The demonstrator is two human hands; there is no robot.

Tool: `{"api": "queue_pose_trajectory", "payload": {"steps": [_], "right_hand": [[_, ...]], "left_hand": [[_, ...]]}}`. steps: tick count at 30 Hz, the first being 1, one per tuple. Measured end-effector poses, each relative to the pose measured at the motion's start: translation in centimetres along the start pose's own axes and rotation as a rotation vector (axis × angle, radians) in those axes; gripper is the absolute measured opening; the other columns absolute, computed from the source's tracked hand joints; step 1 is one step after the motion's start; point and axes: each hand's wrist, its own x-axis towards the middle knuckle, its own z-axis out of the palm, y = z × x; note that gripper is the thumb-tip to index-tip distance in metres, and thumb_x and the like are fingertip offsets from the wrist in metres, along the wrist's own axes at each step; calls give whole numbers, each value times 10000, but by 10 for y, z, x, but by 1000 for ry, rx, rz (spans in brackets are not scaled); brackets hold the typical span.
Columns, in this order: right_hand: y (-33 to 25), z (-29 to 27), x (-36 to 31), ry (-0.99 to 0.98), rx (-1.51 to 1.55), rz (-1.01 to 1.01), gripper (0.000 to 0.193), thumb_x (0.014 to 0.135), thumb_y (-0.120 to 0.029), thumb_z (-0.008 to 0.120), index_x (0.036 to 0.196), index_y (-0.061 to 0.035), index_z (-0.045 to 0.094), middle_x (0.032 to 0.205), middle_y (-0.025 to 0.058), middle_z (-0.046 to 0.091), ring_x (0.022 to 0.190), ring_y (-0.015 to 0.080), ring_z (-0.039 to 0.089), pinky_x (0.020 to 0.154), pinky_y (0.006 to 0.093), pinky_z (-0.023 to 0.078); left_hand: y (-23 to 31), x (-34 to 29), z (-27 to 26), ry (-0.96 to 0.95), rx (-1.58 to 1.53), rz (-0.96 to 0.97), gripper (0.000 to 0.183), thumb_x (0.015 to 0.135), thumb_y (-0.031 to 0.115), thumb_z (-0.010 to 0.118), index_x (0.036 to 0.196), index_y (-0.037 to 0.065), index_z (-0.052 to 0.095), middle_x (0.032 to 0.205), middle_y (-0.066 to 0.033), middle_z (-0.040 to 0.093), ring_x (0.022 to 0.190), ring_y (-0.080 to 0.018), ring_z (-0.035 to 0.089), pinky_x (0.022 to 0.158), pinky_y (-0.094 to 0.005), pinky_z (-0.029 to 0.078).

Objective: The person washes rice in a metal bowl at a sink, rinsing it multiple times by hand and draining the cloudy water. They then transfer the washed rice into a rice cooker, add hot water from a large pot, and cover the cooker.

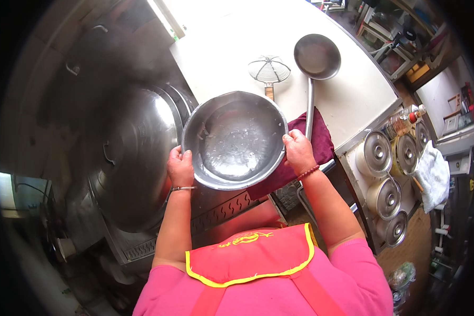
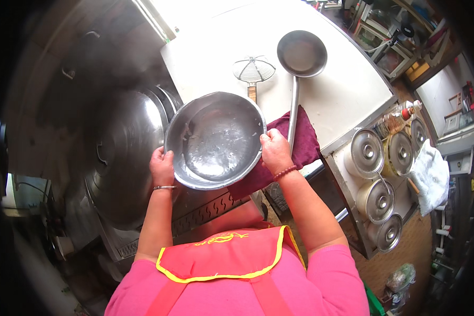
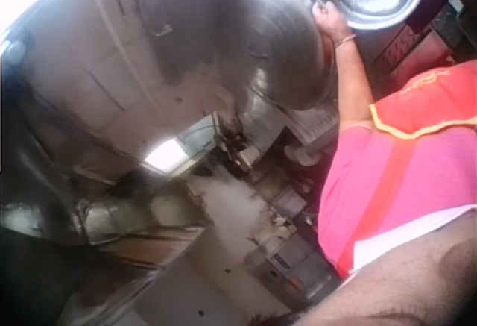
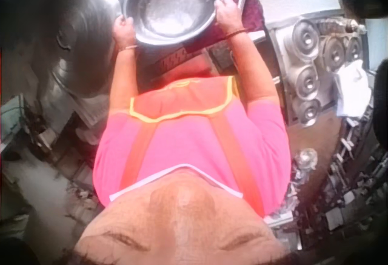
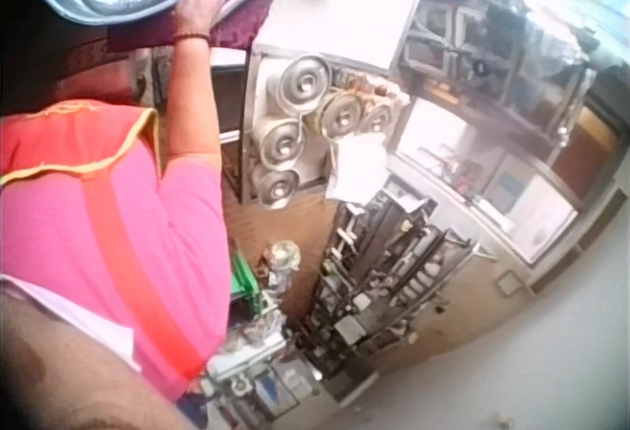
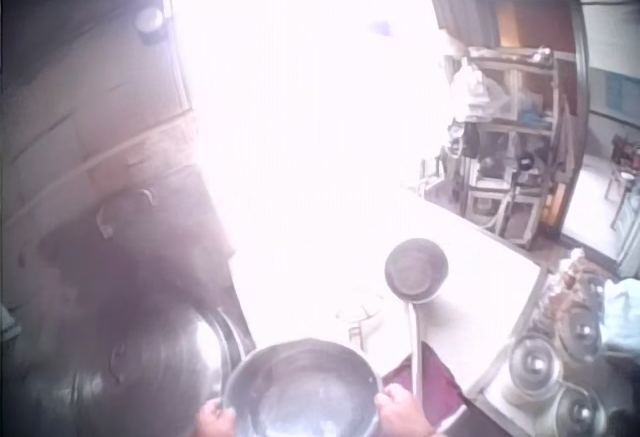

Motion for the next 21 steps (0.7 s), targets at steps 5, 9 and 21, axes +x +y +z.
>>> {"api": "queue_pose_trajectory", "payload": {"steps": [5, 9, 21], "right_hand": [[0, -3, -34, -66, 112, 129, 175, 983, -172, 490, 888, -33, 541, 665, 37, 552, 450, 113, 521, 354, 251, 434], [11, -4, -68, -33, 209, 167, 175, 985, -169, 488, 901, -31, 554, 667, 38, 562, 459, 109, 536, 354, 240, 432], [8, -37, -224, 306, 386, 111, 176, 969, -159, 490, 849, -38, 536, 674, 48, 583, 493, 116, 561, 376, 254, 458]], "left_hand": [[31, -5, -20, -67, -65, 35, 234, 895, 16, 597, 1120, -48, 600, 799, 18, 617, 651, -33, 509, 594, -206, 424], [50, -5, -30, -171, -149, 91, 240, 897, 18, 592, 1121, -64, 605, 832, 0, 636, 692, -37, 542, 636, -198, 441], [104, -41, -19, -555, -346, 162, 237, 907, 2, 576, 1131, -73, 593, 949, -50, 663, 820, -81, 604, 759, -210, 475]]}}
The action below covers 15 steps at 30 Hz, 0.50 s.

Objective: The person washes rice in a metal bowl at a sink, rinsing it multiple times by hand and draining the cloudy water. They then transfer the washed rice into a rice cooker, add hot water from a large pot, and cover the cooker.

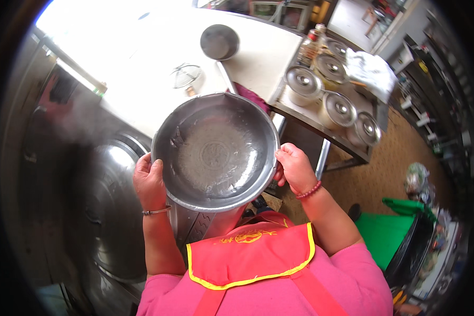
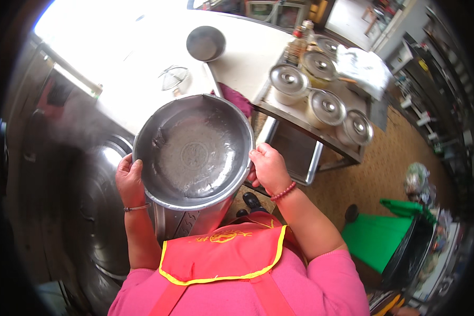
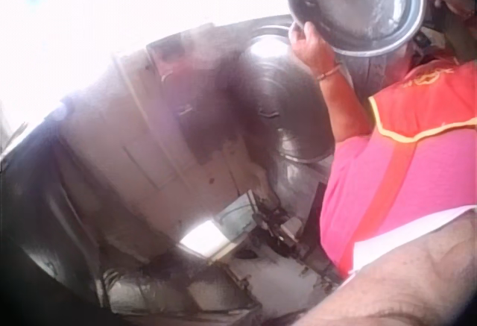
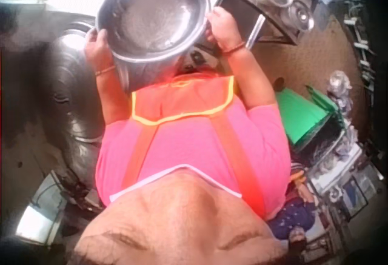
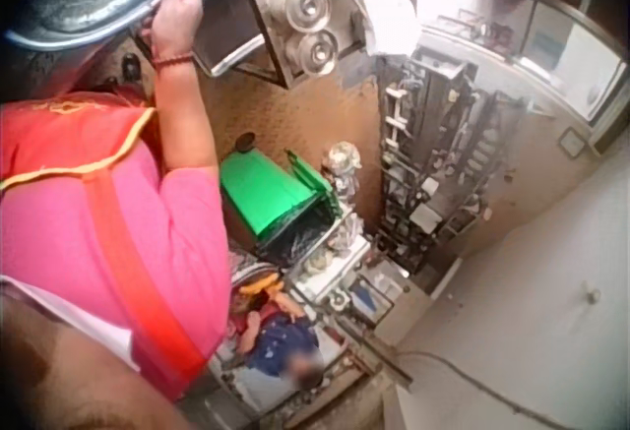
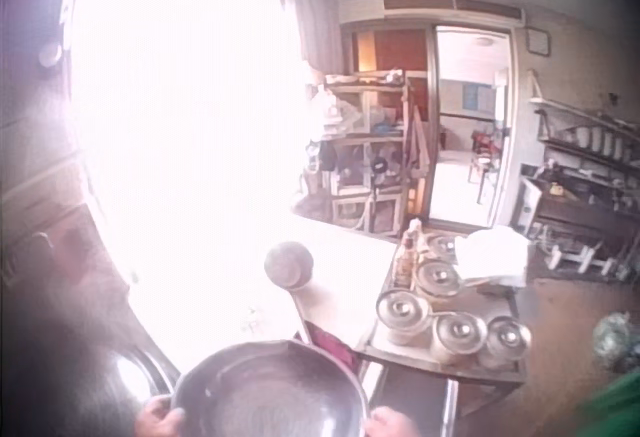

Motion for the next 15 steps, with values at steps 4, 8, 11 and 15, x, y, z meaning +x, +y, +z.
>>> {"api": "queue_pose_trajectory", "payload": {"steps": [4, 8, 11, 15], "right_hand": [[2, -33, -58, 119, 141, -65, 172, 973, -150, 478, 847, -44, 532, 669, 47, 585, 496, 118, 562, 369, 252, 466], [10, -64, -106, 288, 182, -117, 178, 967, -159, 486, 846, -39, 538, 655, 57, 605, 479, 122, 570, 365, 256, 469], [23, -85, -133, 396, 231, -102, 201, 961, -190, 497, 861, -24, 550, 654, 67, 612, 499, 134, 597, 368, 260, 473], [39, -115, -163, 506, 286, -152, 204, 950, -190, 492, 845, -26, 550, 664, 78, 614, 476, 151, 572, 366, 275, 464]], "left_hand": [[7, -7, 35, -169, -58, -7, 242, 913, -2, 566, 1140, -85, 580, 1002, -77, 665, 893, -107, 615, 829, -235, 475], [12, -21, 75, -336, -77, 64, 264, 917, 19, 568, 1157, -90, 579, 1028, -93, 663, 903, -121, 612, 833, -240, 471], [18, -30, 104, -426, 64, 57, 248, 909, 11, 565, 1143, -60, 602, 1031, -62, 649, 917, -108, 579, 843, -239, 446], [21, -46, 150, -549, 5, 53, 230, 907, 11, 570, 1126, -46, 607, 1009, -42, 645, 909, -102, 571, 843, -234, 440]]}}
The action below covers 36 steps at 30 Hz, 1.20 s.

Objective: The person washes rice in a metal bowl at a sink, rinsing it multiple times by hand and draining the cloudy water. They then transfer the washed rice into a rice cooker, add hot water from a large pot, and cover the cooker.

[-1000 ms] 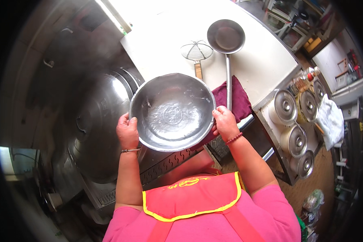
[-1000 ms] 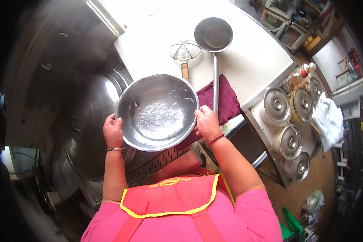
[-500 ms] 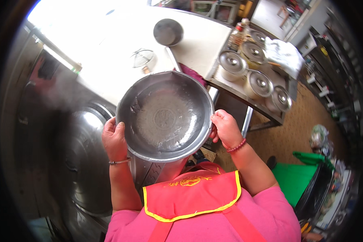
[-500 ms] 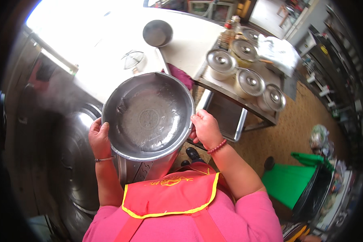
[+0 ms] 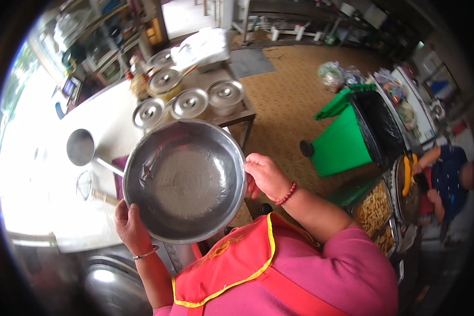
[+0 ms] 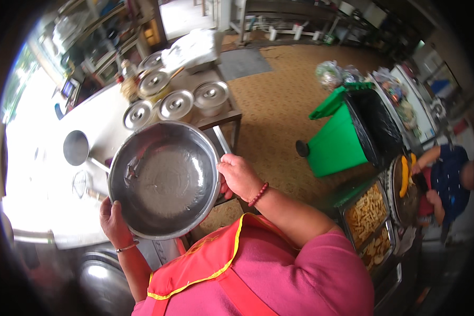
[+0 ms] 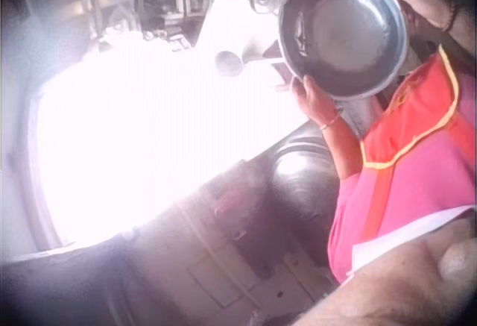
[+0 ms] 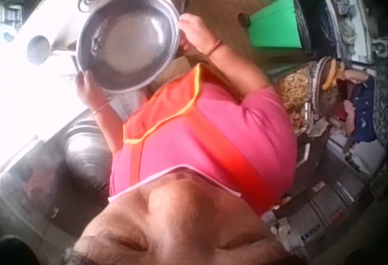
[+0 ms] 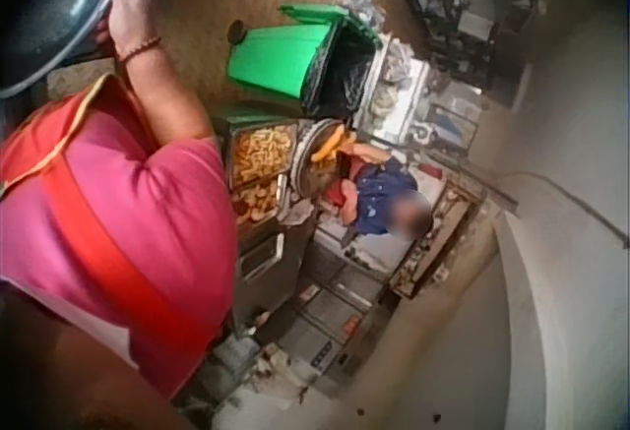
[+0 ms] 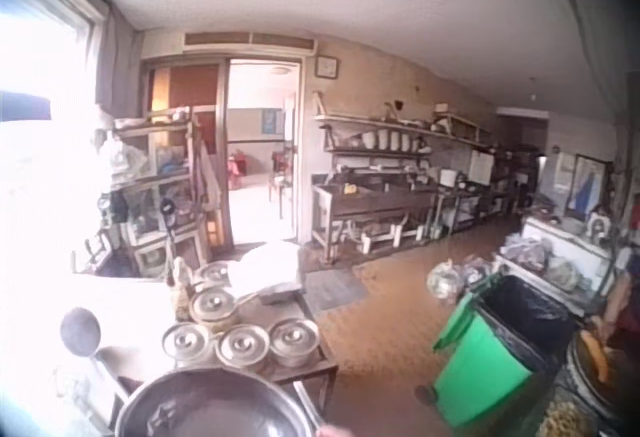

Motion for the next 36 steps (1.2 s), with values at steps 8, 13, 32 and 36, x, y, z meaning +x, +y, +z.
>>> {"api": "queue_pose_trajectory", "payload": {"steps": [8, 13, 32, 36], "right_hand": [[-3, -85, -6, 248, 57, -18, 222, 956, -219, 479, 869, -40, 577, 656, 58, 601, 473, 144, 565, 373, 261, 453], [-10, -144, -3, 355, 117, -46, 216, 956, -219, 497, 870, -44, 588, 655, 54, 614, 464, 136, 568, 364, 262, 446], [-48, -439, 97, 531, 284, -213, 146, 925, -140, 503, 834, -31, 535, 685, 65, 590, 488, 129, 570, 359, 252, 446], [-62, -483, 137, 595, 307, -198, 145, 927, -137, 506, 833, -33, 542, 674, 66, 589, 486, 133, 571, 362, 250, 443]], "left_hand": [[15, 18, 112, -239, -35, 112, 231, 899, 15, 573, 1116, -54, 607, 992, -61, 660, 875, -114, 586, 808, -240, 458], [31, 25, 191, -307, 112, 113, 221, 882, 49, 590, 1075, -52, 626, 919, -59, 668, 817, -109, 589, 769, -244, 469], [13, 63, 582, -528, 56, 85, 285, 811, 115, 601, 1032, -53, 664, 897, -56, 676, 829, -134, 593, 799, -266, 455], [8, 91, 663, -590, 94, 116, 311, 803, 116, 608, 1051, -65, 659, 898, -67, 680, 846, -140, 606, 810, -266, 461]]}}
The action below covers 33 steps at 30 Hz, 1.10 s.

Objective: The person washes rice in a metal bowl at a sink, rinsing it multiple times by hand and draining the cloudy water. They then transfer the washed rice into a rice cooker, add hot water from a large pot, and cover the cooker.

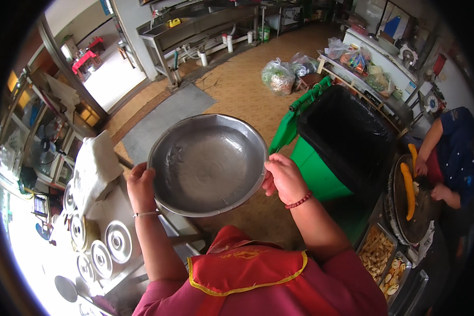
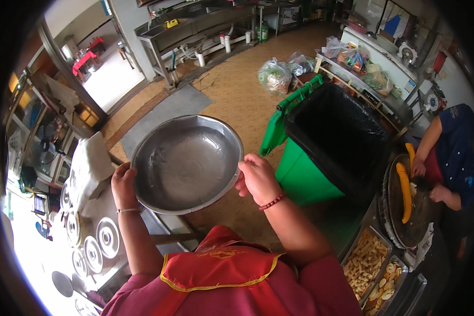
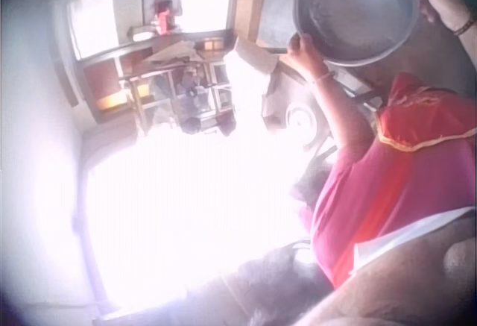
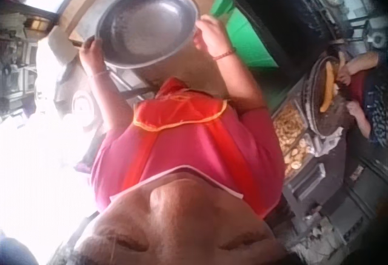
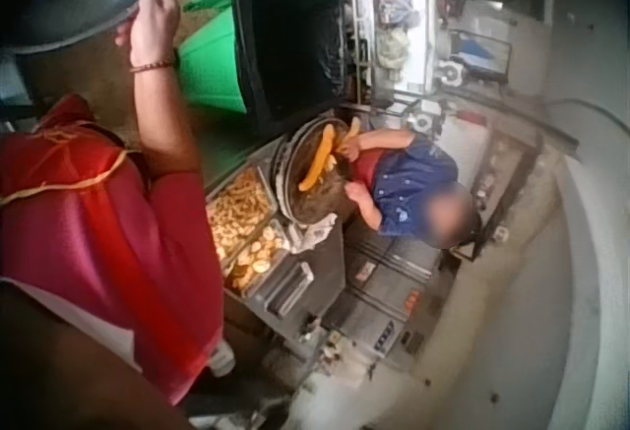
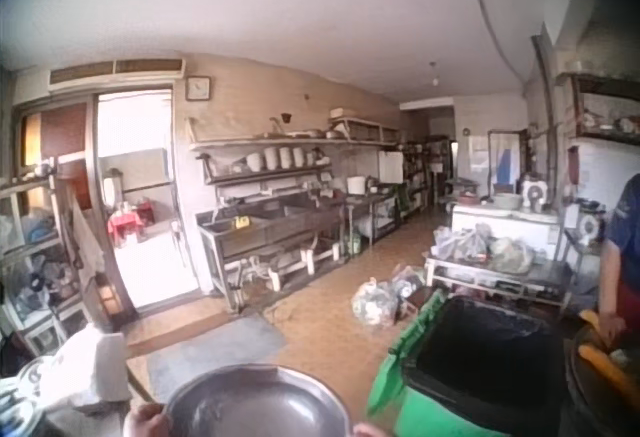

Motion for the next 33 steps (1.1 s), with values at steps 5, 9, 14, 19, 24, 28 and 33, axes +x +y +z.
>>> {"api": "queue_pose_trajectory", "payload": {"steps": [5, 9, 14, 19, 24, 28, 33], "right_hand": [[-15, -2, 84, 63, -41, -13, 149, 926, -114, 506, 810, -24, 530, 664, 74, 574, 483, 140, 573, 359, 255, 449], [-36, 10, 154, 146, -23, 36, 131, 930, -117, 517, 856, -13, 540, 669, 80, 577, 481, 149, 570, 358, 257, 449], [-67, 18, 250, 160, -8, 56, 131, 919, -145, 543, 935, -18, 569, 668, 74, 609, 485, 136, 570, 385, 255, 450], [-94, 18, 359, 204, -22, 30, 126, 938, -132, 518, 913, -14, 554, 660, 67, 597, 485, 126, 566, 385, 239, 446], [-117, 6, 475, 146, -45, -29, 148, 945, -144, 522, 904, -8, 562, 648, 62, 596, 470, 126, 557, 391, 237, 435], [-149, -4, 575, 56, -63, -3, 142, 952, -130, 511, 893, -11, 562, 633, 58, 591, 472, 113, 557, 392, 238, 436], [-188, -9, 703, 24, -73, 65, 171, 934, -167, 536, 832, -30, 536, 637, 56, 577, 477, 127, 565, 383, 255, 440]], "left_hand": [[-16, 93, 62, -82, -63, -11, 296, 802, 108, 609, 1040, -60, 660, 882, -58, 674, 807, -135, 594, 776, -261, 462], [-21, 173, 104, -160, -208, -28, 226, 851, 49, 576, 1038, -62, 638, 875, -49, 669, 796, -100, 588, 747, -234, 459], [-20, 267, 154, -194, -248, -48, 272, 857, 46, 593, 1107, -56, 621, 881, -20, 648, 784, -81, 559, 745, -213, 440], [-26, 358, 210, -189, -227, -42, 255, 859, 48, 591, 1093, -49, 622, 888, -18, 648, 790, -76, 555, 737, -214, 435], [-38, 450, 271, -146, -180, -16, 242, 867, 19, 579, 1096, -51, 613, 893, -24, 649, 765, -79, 564, 695, -206, 441], [-32, 527, 318, -135, -142, -34, 249, 863, 24, 577, 1096, -51, 621, 916, -25, 651, 796, -82, 565, 726, -212, 437], [-26, 626, 381, -103, -128, -71, 241, 872, 38, 579, 1095, -44, 623, 909, -22, 649, 811, -83, 566, 750, -221, 442]]}}
